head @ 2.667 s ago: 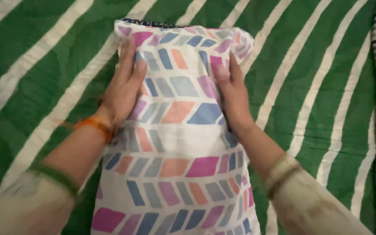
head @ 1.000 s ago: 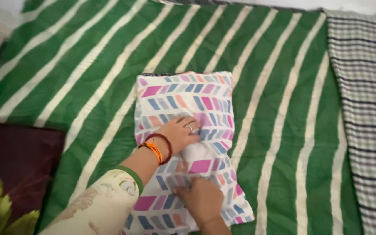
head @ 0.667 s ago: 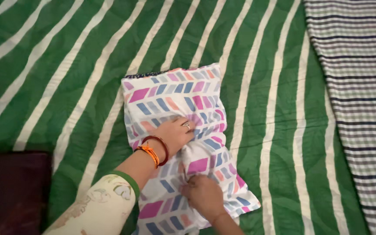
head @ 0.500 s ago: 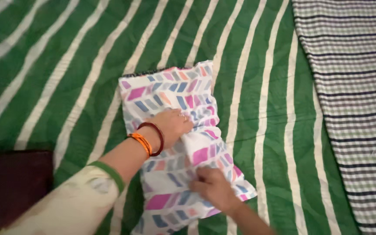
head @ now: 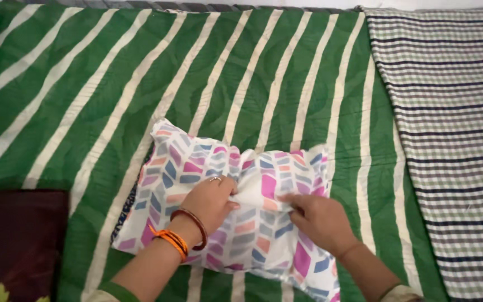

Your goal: The person straightens a floral pillowcase on a bed with a green striped sheet, then smooths the sheet and a second striped sheet on an adjacent bed. The person then smooths a patterned bedspread on a third bed.

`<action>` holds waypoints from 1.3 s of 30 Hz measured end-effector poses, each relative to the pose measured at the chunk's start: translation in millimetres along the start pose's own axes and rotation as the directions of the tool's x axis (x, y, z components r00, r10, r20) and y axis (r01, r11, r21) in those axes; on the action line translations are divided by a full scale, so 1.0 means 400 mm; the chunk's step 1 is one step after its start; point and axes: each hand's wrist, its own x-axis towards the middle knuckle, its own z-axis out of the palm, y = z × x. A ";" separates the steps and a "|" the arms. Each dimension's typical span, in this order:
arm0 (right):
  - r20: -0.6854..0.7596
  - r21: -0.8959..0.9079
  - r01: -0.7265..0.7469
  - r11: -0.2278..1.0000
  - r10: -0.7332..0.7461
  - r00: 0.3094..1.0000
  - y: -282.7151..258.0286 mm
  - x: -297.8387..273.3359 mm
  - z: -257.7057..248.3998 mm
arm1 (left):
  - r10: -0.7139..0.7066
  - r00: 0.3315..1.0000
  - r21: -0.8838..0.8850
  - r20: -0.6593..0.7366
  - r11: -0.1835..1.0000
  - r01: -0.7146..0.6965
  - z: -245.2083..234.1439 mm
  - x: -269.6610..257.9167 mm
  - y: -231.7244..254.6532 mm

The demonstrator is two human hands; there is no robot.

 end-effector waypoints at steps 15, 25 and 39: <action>-0.123 0.271 -0.125 0.954 0.163 0.979 0.089 -0.012 0.027 | -0.206 0.936 0.093 -0.284 0.966 0.241 -0.007 -0.057 -0.082; -0.132 0.284 -0.219 0.933 0.265 0.955 0.126 0.010 0.016 | -0.334 0.885 0.059 -0.325 0.927 0.372 0.067 -0.113 0.020; -0.131 -0.135 0.302 0.944 -0.319 0.939 -0.275 0.044 0.300 | -0.779 0.487 -0.278 -0.394 0.606 0.745 0.146 -0.314 -0.284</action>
